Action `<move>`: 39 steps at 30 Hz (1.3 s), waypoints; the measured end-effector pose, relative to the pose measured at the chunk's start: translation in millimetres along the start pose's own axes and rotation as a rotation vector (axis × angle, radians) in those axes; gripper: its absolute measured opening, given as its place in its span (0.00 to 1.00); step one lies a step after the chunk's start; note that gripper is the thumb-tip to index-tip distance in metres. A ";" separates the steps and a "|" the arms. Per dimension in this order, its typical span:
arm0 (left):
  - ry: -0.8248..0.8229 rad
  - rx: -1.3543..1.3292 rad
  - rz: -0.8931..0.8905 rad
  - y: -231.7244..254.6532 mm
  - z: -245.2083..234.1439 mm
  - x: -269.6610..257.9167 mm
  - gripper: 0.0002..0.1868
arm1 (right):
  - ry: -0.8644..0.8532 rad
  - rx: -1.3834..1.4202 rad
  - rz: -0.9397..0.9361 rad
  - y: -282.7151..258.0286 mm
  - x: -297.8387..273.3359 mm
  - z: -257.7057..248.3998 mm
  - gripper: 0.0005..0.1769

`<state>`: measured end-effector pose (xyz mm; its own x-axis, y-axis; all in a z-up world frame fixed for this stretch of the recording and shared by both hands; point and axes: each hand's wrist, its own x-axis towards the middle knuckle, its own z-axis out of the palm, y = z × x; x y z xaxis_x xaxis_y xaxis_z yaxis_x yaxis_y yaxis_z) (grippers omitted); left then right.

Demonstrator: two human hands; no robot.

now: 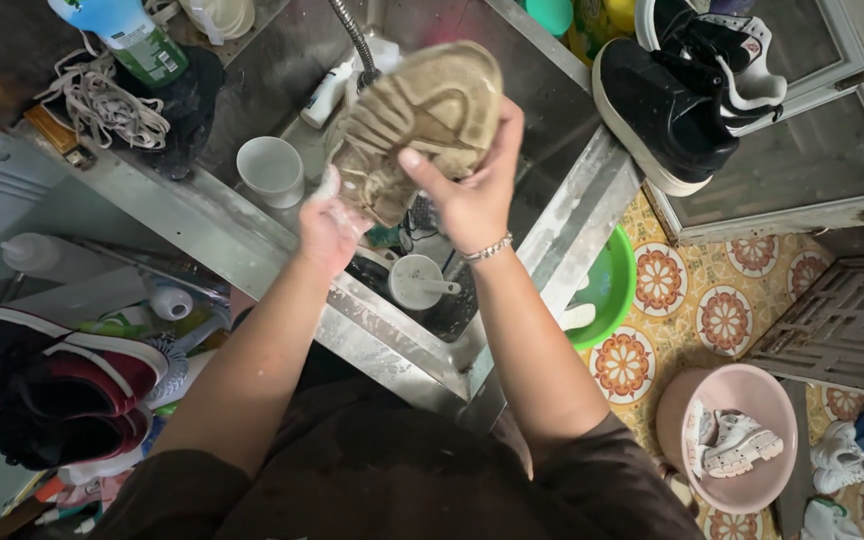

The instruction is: Cleaning shoe insoles and soles with soap and a brush in a sink.

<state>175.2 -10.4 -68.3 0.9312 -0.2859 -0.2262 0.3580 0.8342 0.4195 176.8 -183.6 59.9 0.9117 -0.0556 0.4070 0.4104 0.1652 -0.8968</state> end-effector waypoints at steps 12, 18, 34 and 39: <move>-0.205 0.773 0.148 -0.4 45.0 -55.5 0.51 | 0.460 0.439 0.727 -0.9 -34.5 -83.6 0.21; -0.182 1.455 0.929 13.4 109.7 -123.1 0.65 | 0.384 0.406 0.919 17.4 -71.6 -88.7 0.26; 0.198 1.672 0.913 62.9 99.1 -170.1 0.35 | -0.957 -1.405 0.550 133.8 -127.8 -80.2 0.20; 0.065 1.686 0.898 81.0 128.2 -175.6 0.35 | -0.856 -1.775 -0.215 296.8 -192.6 -96.5 0.35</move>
<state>49.5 47.0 118.1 0.8643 -0.0439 0.5011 -0.4354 -0.5642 0.7015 124.7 -218.9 -301.4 0.8309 0.5563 -0.0101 0.5402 -0.8022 0.2543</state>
